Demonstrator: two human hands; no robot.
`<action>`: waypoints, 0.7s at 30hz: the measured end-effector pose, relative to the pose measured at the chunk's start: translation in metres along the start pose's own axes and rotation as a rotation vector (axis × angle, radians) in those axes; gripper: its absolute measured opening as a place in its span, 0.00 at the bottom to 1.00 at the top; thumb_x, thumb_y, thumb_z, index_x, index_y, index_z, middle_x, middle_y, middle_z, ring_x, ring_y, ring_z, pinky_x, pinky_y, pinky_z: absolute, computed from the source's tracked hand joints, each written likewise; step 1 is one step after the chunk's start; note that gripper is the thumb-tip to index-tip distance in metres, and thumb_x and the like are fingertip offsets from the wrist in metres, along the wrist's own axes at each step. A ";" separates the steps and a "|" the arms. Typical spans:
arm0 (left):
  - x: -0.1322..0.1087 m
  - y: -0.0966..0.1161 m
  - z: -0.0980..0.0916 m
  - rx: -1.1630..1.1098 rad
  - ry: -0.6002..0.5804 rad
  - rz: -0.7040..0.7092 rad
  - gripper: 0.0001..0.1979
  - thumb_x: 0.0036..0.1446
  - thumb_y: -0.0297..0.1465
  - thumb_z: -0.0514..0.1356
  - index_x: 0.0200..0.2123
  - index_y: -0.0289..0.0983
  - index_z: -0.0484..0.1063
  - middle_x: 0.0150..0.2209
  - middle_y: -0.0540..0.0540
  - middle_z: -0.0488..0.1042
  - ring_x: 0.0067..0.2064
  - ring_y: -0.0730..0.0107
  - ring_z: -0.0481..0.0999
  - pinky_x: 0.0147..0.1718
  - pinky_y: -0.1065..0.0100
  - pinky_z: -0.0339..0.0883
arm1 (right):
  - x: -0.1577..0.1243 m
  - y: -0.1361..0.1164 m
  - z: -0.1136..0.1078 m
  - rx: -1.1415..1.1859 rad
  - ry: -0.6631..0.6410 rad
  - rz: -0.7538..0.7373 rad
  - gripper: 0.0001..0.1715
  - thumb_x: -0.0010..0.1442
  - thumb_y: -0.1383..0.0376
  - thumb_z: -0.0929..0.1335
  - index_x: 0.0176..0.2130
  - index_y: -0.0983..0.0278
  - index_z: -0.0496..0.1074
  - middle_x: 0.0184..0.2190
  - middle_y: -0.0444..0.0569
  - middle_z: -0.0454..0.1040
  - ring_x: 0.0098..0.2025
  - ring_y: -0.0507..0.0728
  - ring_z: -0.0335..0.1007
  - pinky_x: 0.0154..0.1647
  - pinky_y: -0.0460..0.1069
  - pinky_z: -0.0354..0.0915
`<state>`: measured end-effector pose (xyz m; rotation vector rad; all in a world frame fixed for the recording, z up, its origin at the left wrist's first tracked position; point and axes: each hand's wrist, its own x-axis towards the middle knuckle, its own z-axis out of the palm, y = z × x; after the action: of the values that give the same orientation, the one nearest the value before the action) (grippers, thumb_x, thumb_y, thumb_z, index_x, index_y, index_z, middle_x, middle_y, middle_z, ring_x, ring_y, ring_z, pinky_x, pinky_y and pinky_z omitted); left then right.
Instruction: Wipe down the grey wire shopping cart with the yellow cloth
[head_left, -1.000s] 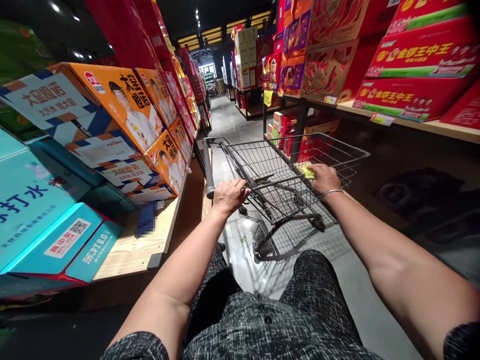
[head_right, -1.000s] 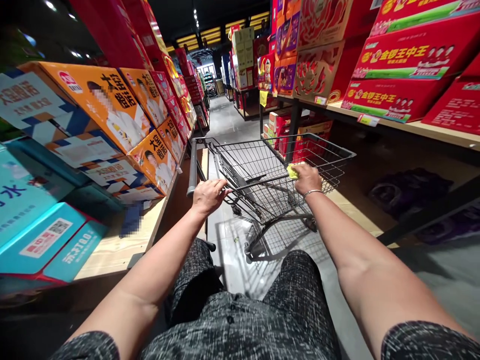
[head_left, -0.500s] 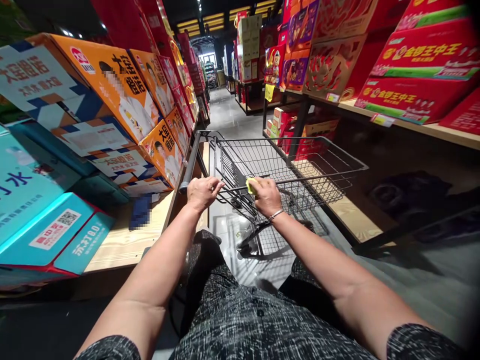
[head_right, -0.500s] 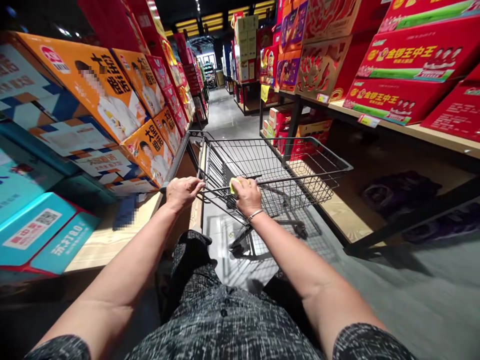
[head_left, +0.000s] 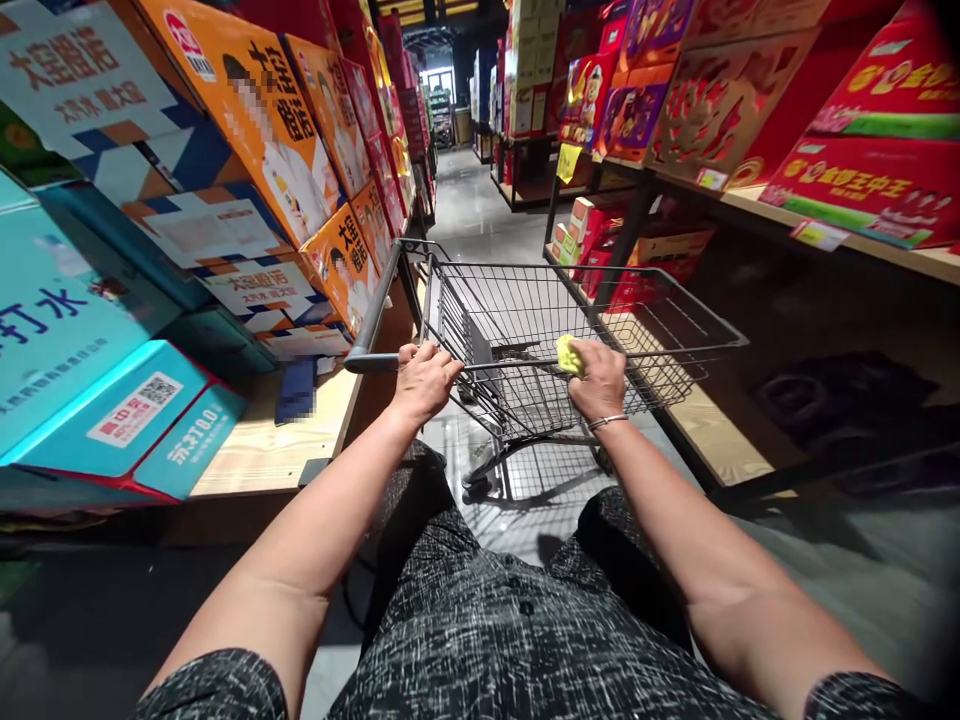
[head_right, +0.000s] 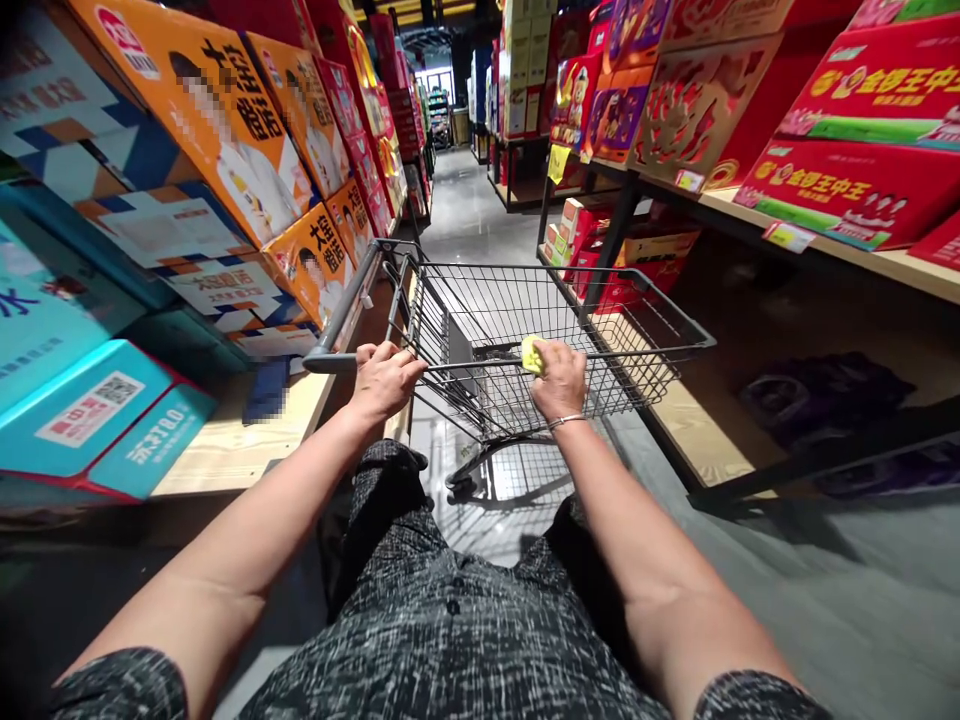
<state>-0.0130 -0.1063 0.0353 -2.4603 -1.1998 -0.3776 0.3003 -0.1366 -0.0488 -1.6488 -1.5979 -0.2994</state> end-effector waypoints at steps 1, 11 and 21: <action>0.001 0.001 0.000 0.002 0.002 0.001 0.14 0.71 0.31 0.51 0.38 0.45 0.76 0.37 0.48 0.78 0.49 0.54 0.68 0.49 0.48 0.51 | 0.000 -0.011 0.004 0.042 0.003 -0.045 0.39 0.48 0.78 0.65 0.58 0.60 0.72 0.56 0.53 0.73 0.55 0.63 0.64 0.55 0.60 0.64; -0.003 -0.006 -0.004 -0.032 -0.041 0.061 0.10 0.68 0.27 0.53 0.43 0.42 0.74 0.39 0.45 0.75 0.50 0.52 0.68 0.49 0.48 0.49 | -0.071 -0.041 0.099 -0.017 -0.536 -0.621 0.29 0.65 0.68 0.66 0.61 0.43 0.71 0.60 0.44 0.72 0.62 0.61 0.60 0.63 0.60 0.60; 0.004 0.006 -0.008 -0.063 -0.098 0.018 0.10 0.66 0.35 0.57 0.44 0.38 0.76 0.45 0.40 0.76 0.55 0.48 0.68 0.57 0.47 0.51 | -0.110 0.024 0.104 -0.242 -0.903 -0.545 0.23 0.62 0.72 0.66 0.49 0.49 0.79 0.56 0.47 0.76 0.57 0.61 0.67 0.52 0.58 0.66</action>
<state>-0.0066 -0.1100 0.0426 -2.5684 -1.2211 -0.2970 0.2668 -0.1438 -0.1986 -1.5793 -2.7925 0.0060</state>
